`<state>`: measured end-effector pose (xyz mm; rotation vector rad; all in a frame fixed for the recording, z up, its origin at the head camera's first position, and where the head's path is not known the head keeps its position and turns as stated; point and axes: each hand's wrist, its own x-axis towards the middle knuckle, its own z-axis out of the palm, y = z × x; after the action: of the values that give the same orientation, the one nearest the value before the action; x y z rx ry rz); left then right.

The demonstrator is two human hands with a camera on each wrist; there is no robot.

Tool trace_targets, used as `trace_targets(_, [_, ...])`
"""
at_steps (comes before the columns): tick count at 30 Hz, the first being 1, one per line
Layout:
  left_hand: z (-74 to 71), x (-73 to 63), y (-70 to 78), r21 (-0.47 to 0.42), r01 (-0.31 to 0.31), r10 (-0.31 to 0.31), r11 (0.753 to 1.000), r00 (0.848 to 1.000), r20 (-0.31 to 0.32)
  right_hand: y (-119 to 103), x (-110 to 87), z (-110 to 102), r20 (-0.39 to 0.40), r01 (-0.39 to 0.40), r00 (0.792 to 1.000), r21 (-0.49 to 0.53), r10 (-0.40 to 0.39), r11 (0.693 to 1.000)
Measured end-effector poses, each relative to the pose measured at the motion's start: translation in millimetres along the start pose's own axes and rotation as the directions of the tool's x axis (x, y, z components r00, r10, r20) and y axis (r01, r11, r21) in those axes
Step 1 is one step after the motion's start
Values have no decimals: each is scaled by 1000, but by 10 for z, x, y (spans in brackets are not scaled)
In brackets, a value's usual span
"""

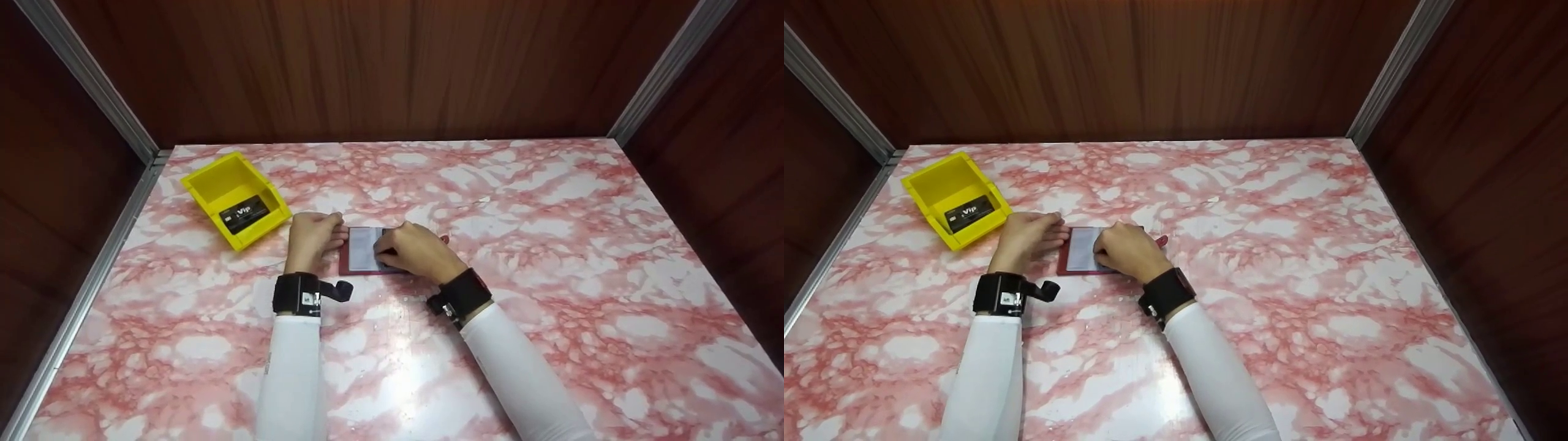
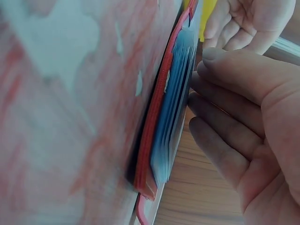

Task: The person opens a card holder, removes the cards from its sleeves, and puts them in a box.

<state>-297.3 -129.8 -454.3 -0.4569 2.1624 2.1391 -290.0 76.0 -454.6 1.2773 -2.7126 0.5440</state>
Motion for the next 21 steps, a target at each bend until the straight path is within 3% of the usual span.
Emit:
trace_targets(6, [13, 7, -1, 29, 11, -12, 1000, 1000, 19, -18, -8, 0, -23, 13, 1000, -9, -13, 1000])
trace_targets(17, [49, -2, -2, 42, 30, -32, 999, 998, 46, -66, -9, 6, 16, 25, 1000, -114, -24, 993])
trace_targets(21, [46, -12, -1, 40, 34, -36, 999, 998, 50, -59, -9, -15, 30, 26, 999, -69, -24, 997])
